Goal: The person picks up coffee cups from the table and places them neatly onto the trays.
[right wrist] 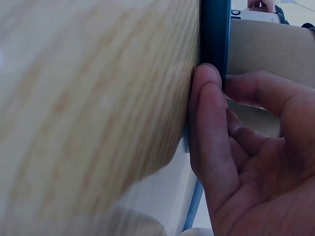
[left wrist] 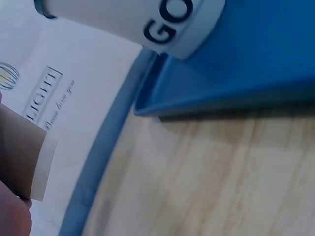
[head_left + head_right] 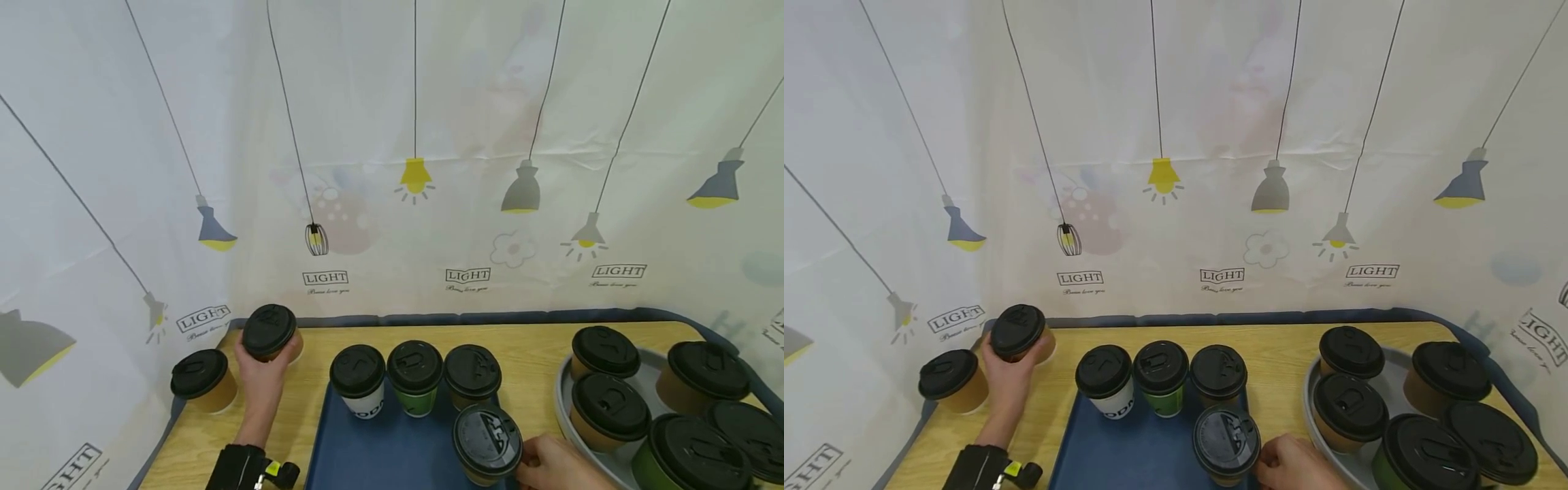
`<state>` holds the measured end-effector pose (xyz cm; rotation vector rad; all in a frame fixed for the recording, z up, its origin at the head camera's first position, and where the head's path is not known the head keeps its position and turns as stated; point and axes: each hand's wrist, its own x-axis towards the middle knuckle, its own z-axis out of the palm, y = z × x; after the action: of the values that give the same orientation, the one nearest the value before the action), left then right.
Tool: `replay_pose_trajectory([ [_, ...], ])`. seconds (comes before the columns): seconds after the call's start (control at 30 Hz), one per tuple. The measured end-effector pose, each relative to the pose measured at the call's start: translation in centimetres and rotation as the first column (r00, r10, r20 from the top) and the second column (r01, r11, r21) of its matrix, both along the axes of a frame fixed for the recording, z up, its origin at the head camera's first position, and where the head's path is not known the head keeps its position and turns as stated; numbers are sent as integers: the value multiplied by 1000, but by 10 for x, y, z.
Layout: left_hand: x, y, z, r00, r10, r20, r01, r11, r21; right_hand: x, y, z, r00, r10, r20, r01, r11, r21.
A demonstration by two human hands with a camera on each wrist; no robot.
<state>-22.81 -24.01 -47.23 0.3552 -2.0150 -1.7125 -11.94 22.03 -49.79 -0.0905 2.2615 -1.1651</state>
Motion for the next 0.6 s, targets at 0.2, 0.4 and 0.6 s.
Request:
replay_pose_trajectory([
  [0.2, 17, 2, 12, 999, -37, -27, 38, 999, 35, 0, -1, 1, 1000, 5, -4, -5, 1000, 5],
  [0.4, 35, 6, 27, 997, -40, -66, 40, 999, -3, 1, -2, 3, 1000, 2, -6, -2, 1000, 10],
  [0.6, 45, 11, 42, 990, -81, -119, 83, 996, 13, 1, -3, 4, 1000, -5, -9, 6, 1000, 27],
])
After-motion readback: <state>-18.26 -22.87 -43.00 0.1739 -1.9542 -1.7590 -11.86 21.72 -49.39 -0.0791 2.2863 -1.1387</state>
